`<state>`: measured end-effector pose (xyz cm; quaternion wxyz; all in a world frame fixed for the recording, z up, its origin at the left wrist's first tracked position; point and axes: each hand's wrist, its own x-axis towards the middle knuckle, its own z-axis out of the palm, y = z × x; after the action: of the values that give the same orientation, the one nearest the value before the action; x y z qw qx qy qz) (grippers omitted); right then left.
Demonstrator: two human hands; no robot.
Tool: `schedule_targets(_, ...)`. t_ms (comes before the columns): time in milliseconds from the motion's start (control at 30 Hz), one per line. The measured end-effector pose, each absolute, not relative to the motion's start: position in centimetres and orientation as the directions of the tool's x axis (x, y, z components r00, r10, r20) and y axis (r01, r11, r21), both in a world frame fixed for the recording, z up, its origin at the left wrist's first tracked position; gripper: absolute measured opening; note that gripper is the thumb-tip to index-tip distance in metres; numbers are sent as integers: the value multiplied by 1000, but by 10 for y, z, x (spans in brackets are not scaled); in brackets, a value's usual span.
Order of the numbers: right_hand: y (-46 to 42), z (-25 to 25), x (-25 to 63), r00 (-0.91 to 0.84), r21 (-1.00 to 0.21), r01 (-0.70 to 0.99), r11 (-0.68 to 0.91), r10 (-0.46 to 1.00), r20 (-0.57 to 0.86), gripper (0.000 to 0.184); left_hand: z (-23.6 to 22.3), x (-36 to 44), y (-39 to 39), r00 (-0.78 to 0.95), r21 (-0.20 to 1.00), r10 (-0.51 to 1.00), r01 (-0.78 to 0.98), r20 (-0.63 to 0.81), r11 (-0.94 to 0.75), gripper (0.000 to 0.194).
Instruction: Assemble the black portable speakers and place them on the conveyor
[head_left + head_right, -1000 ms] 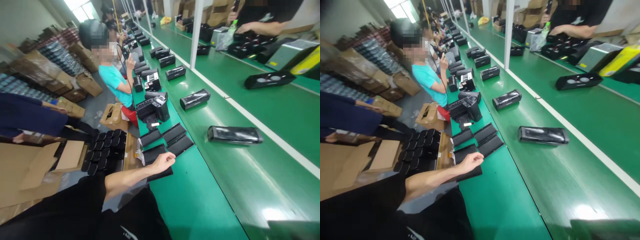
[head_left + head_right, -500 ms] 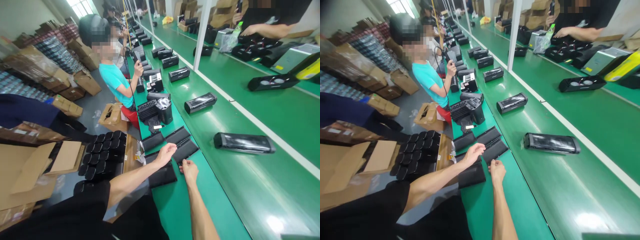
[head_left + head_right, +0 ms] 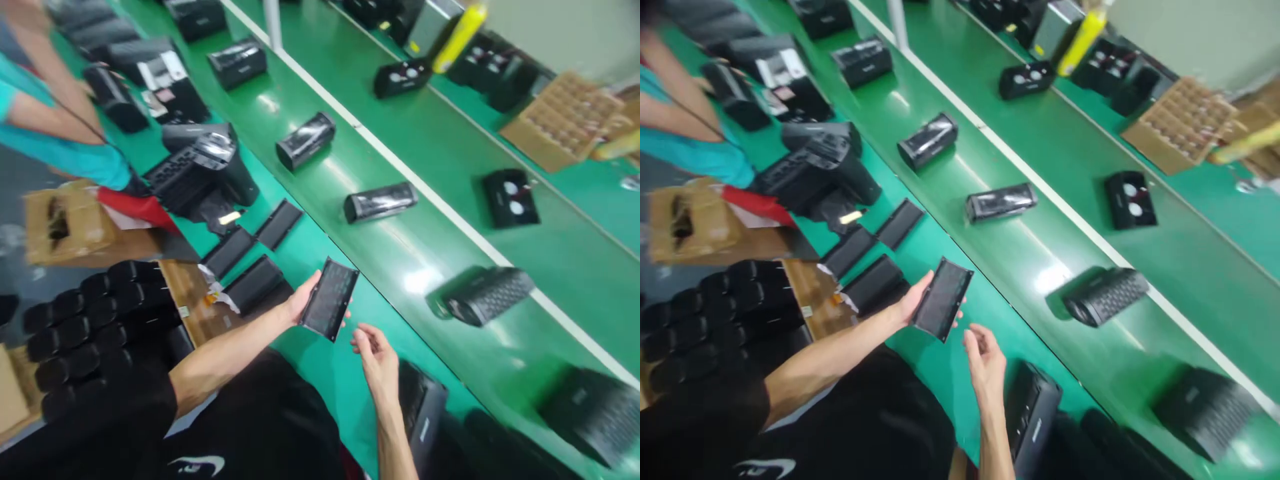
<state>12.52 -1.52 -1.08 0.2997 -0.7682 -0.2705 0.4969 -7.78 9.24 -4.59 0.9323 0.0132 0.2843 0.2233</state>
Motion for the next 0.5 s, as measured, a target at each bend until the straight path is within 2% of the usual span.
schedule_targets(100,-76,12,167,687,-696,79,-714,545,-481,64,-37,-71,86,788,106,382,-380,-483,919,101)
schedule_targets(167,-99,15,189,779,-692,5,-722,437,-451,65,-30,-66,80,810,100,367,-363,-458,926,104)
schedule_targets(267,-76,-5,197,667,-716,-119,-688,479,-571,68,-20,-64,73,822,103,372,-365,-431,926,107)
schedule_targets(400,54,-38,154,416,-770,-165,-617,664,-621,70,-3,-82,66,777,154,457,-436,-433,887,109)
schedule_targets(500,165,-47,114,323,-798,-153,-582,734,-597,51,14,-109,56,701,191,539,-515,-467,836,104)
